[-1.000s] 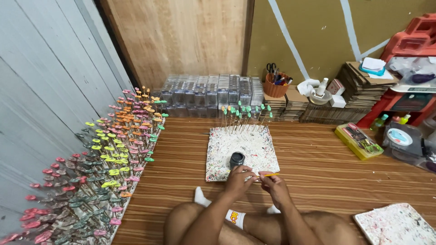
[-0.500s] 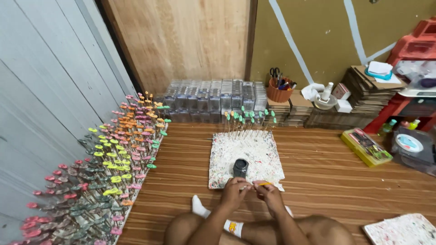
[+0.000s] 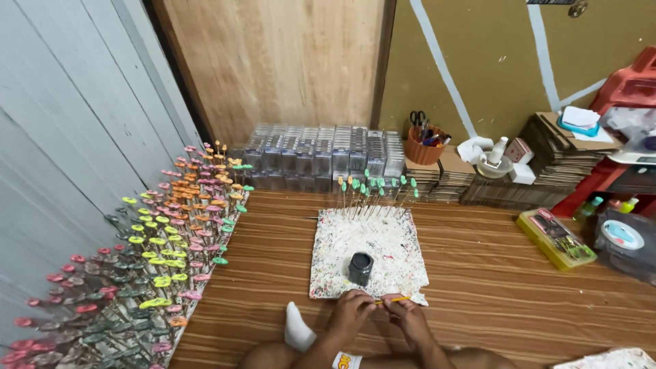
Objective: Dipping small fishing floats into a container of paint and placing them in a drying rack
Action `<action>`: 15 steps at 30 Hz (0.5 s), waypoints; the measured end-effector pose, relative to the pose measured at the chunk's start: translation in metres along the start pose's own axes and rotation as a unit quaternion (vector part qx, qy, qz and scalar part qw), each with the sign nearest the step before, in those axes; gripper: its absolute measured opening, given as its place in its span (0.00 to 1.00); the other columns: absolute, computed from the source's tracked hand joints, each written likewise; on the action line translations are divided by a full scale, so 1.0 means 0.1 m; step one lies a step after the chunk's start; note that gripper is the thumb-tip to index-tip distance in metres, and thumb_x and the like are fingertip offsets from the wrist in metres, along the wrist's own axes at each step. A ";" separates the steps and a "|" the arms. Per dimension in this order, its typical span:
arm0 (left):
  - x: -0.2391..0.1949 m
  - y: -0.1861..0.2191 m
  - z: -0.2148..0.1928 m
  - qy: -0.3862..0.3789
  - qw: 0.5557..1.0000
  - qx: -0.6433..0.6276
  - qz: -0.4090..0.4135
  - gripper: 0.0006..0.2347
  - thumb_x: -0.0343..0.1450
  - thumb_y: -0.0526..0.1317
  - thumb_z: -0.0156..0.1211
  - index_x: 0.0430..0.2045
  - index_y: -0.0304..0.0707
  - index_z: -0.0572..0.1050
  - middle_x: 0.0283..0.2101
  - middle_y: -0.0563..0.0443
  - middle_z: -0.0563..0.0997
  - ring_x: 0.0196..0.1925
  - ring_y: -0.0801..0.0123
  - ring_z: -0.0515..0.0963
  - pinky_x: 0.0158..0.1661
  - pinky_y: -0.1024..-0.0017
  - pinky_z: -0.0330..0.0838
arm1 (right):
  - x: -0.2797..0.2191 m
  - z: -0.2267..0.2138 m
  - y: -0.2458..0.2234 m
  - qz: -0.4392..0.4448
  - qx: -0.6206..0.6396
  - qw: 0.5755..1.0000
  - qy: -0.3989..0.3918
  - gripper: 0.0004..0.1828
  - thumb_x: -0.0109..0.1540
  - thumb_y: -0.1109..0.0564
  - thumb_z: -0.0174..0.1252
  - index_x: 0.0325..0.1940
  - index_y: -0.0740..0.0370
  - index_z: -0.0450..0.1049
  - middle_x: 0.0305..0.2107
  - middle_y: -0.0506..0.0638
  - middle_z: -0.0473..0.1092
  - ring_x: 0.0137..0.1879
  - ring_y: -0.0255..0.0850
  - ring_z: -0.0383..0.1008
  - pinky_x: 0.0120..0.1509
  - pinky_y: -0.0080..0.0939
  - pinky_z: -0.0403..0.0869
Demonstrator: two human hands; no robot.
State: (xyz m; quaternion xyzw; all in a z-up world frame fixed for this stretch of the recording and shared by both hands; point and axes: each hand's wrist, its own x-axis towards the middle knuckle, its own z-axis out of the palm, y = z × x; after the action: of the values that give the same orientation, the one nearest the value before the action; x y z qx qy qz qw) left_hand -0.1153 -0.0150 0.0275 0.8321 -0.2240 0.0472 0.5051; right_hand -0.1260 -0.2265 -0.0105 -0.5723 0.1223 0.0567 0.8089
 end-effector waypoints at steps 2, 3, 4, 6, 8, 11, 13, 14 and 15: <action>-0.01 -0.01 -0.01 0.006 1.000 -0.006 0.026 0.06 0.71 0.39 0.64 0.37 0.40 0.82 0.44 0.53 0.80 0.46 0.63 0.78 0.48 0.68 0.73 | 0.03 -0.01 0.01 0.004 -0.002 1.000 -0.005 0.12 0.63 0.59 0.62 0.48 0.68 0.83 0.34 0.57 0.79 0.39 0.43 0.73 0.48 0.42 0.66; -0.01 -0.01 -0.02 0.012 0.999 -0.010 0.052 0.06 0.71 0.38 0.64 0.37 0.39 0.82 0.43 0.52 0.80 0.45 0.63 0.79 0.47 0.68 0.74 | 0.04 -0.01 0.01 0.008 -0.003 1.000 -0.012 0.13 0.63 0.58 0.62 0.48 0.68 0.82 0.34 0.57 0.79 0.37 0.41 0.72 0.45 0.39 0.66; 0.00 -0.01 -0.02 0.012 0.998 -0.010 0.053 0.06 0.71 0.38 0.64 0.37 0.39 0.82 0.43 0.52 0.80 0.45 0.63 0.79 0.47 0.68 0.74 | 0.04 0.02 -0.02 0.007 -0.004 1.000 -0.012 0.13 0.63 0.58 0.62 0.48 0.68 0.82 0.34 0.57 0.79 0.37 0.41 0.72 0.45 0.39 0.66; -0.02 -0.02 -0.02 -0.008 0.999 -0.015 0.028 0.06 0.73 0.40 0.62 0.37 0.39 0.82 0.43 0.53 0.78 0.43 0.64 0.78 0.45 0.69 0.73 | -0.01 0.06 -0.05 0.002 -0.003 1.000 -0.019 0.12 0.63 0.59 0.62 0.46 0.68 0.83 0.33 0.58 0.79 0.40 0.44 0.75 0.48 0.42 0.68; -0.02 0.00 -0.04 -0.020 1.000 0.000 0.021 0.07 0.73 0.40 0.60 0.38 0.39 0.82 0.43 0.52 0.78 0.43 0.65 0.77 0.45 0.68 0.73 | 0.01 0.05 -0.02 0.004 0.000 1.000 -0.028 0.11 0.63 0.59 0.62 0.46 0.69 0.82 0.33 0.58 0.79 0.38 0.44 0.75 0.46 0.41 0.68; -0.04 -0.03 -0.03 -0.006 0.999 -0.001 0.044 0.07 0.73 0.39 0.60 0.38 0.38 0.82 0.43 0.51 0.79 0.41 0.63 0.78 0.43 0.68 0.74 | 0.03 0.05 0.00 0.003 0.001 0.999 -0.039 0.11 0.63 0.59 0.62 0.46 0.69 0.82 0.33 0.58 0.80 0.36 0.41 0.73 0.44 0.38 0.67; -0.03 -0.06 -0.01 0.020 0.997 -0.017 0.074 0.07 0.72 0.38 0.60 0.37 0.37 0.83 0.41 0.50 0.80 0.40 0.62 0.80 0.42 0.68 0.75 | 0.08 0.02 0.05 0.000 0.000 0.999 -0.043 0.11 0.63 0.59 0.62 0.45 0.68 0.82 0.32 0.57 0.80 0.35 0.40 0.72 0.43 0.37 0.66; -0.04 -0.07 0.00 0.021 0.997 -0.017 0.076 0.06 0.72 0.38 0.61 0.36 0.38 0.82 0.41 0.51 0.80 0.39 0.63 0.79 0.41 0.68 0.74 | 0.11 -0.01 0.10 0.010 -0.003 0.999 -0.037 0.10 0.63 0.60 0.62 0.45 0.68 0.83 0.32 0.57 0.79 0.36 0.40 0.72 0.44 0.38 0.66; -0.05 -0.08 0.00 0.023 0.997 -0.017 0.077 0.05 0.72 0.38 0.62 0.34 0.39 0.82 0.40 0.52 0.79 0.38 0.64 0.78 0.39 0.68 0.73 | 0.15 -0.04 0.15 0.020 -0.006 0.999 -0.031 0.10 0.63 0.60 0.62 0.46 0.68 0.83 0.33 0.56 0.79 0.38 0.41 0.73 0.45 0.39 0.65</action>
State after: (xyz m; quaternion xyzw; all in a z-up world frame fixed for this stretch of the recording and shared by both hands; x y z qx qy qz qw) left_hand -0.1164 -0.0108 0.0197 0.8024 -0.2769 0.1012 0.5189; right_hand -0.1156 -0.2261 -0.0300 -0.5726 0.1086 0.0913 0.8075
